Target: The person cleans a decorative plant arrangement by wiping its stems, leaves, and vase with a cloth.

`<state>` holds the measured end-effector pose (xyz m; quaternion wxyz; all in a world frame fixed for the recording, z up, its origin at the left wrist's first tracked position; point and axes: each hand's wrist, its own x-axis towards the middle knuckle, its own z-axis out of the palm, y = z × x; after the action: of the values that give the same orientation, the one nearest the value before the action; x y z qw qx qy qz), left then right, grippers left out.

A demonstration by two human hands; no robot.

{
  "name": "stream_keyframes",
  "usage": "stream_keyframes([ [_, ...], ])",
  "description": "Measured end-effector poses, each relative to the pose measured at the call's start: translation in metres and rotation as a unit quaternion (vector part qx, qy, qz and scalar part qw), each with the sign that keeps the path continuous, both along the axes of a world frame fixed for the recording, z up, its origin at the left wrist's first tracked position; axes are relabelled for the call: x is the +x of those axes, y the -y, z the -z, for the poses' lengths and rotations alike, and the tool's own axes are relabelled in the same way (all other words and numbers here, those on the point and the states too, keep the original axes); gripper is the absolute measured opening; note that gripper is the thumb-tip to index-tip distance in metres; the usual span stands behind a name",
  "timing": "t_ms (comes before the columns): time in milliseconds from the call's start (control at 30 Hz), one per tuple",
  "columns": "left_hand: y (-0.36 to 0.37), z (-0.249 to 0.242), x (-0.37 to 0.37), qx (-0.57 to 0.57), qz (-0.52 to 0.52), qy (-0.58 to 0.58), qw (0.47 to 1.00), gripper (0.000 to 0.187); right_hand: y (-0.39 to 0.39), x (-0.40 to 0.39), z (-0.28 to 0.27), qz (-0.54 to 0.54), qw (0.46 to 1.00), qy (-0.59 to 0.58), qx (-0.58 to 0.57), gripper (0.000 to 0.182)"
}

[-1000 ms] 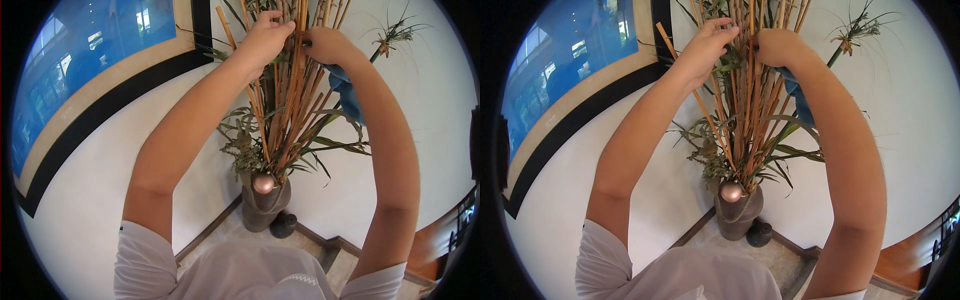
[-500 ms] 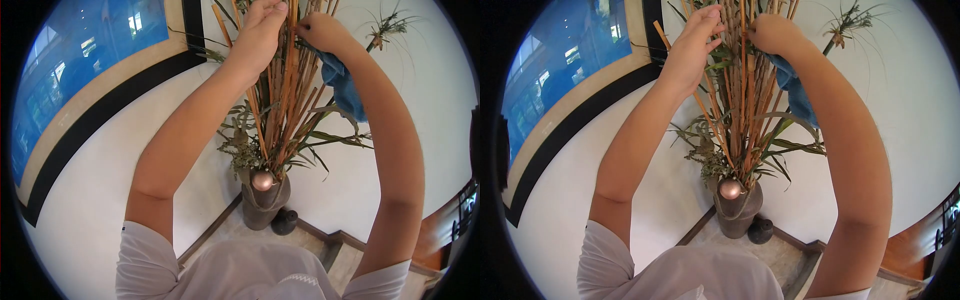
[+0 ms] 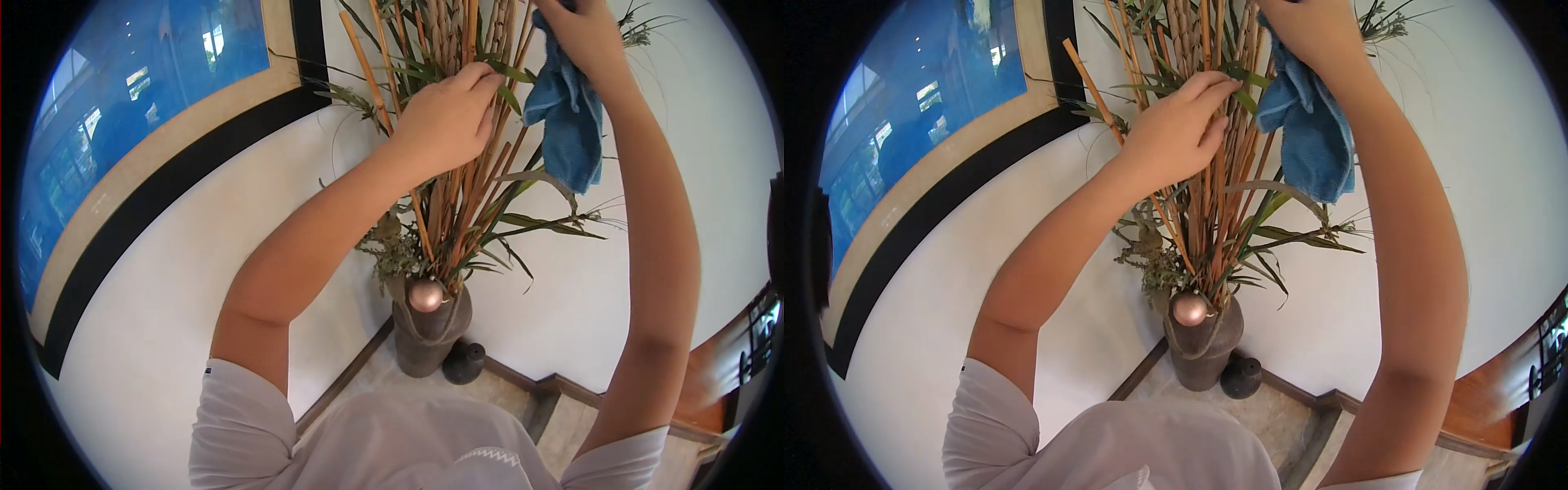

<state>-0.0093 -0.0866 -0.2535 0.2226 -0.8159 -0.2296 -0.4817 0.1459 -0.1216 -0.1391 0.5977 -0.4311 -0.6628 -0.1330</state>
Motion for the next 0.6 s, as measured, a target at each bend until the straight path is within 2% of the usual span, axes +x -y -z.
stream_keyframes([
  [100, 0.003, 0.002, 0.006, -0.045, 0.043, 0.053, 0.997, 0.03, 0.027, 0.001, 0.003, -0.056, 0.989, -0.075, 0.111, 0.028],
  [167, 0.009, -0.001, 0.007, -0.09, 0.084, 0.082, 0.989, 0.029, 0.032, 0.025, -0.003, -0.061, 0.982, -0.083, 0.155, 0.025],
  [267, 0.034, -0.004, 0.013, -0.168, 0.158, 0.124, 0.965, 0.026, 0.049, 0.048, 0.007, -0.118, 0.939, -0.155, 0.283, 0.021],
  [300, 0.049, -0.008, 0.012, -0.262, 0.194, 0.097, 0.94, 0.034, 0.062, 0.04, 0.013, -0.151, 0.919, -0.19, 0.311, 0.02],
  [367, 0.06, -0.001, 0.025, -0.217, 0.259, 0.096, 0.936, 0.045, 0.079, 0.027, 0.03, -0.237, 0.885, -0.249, 0.315, 0.018],
  [433, 0.073, 0.001, 0.034, -0.213, 0.329, 0.089, 0.916, 0.056, 0.089, 0.015, 0.049, -0.262, 0.884, -0.28, 0.268, 0.018],
  [467, 0.078, 0.002, 0.038, -0.221, 0.377, 0.119, 0.892, 0.05, 0.09, 0.006, 0.058, -0.272, 0.881, -0.3, 0.245, 0.019],
  [600, 0.082, 0.015, 0.036, -0.341, 0.326, 0.153, 0.868, 0.034, 0.085, -0.008, 0.094, -0.314, 0.88, -0.295, 0.201, 0.026],
])
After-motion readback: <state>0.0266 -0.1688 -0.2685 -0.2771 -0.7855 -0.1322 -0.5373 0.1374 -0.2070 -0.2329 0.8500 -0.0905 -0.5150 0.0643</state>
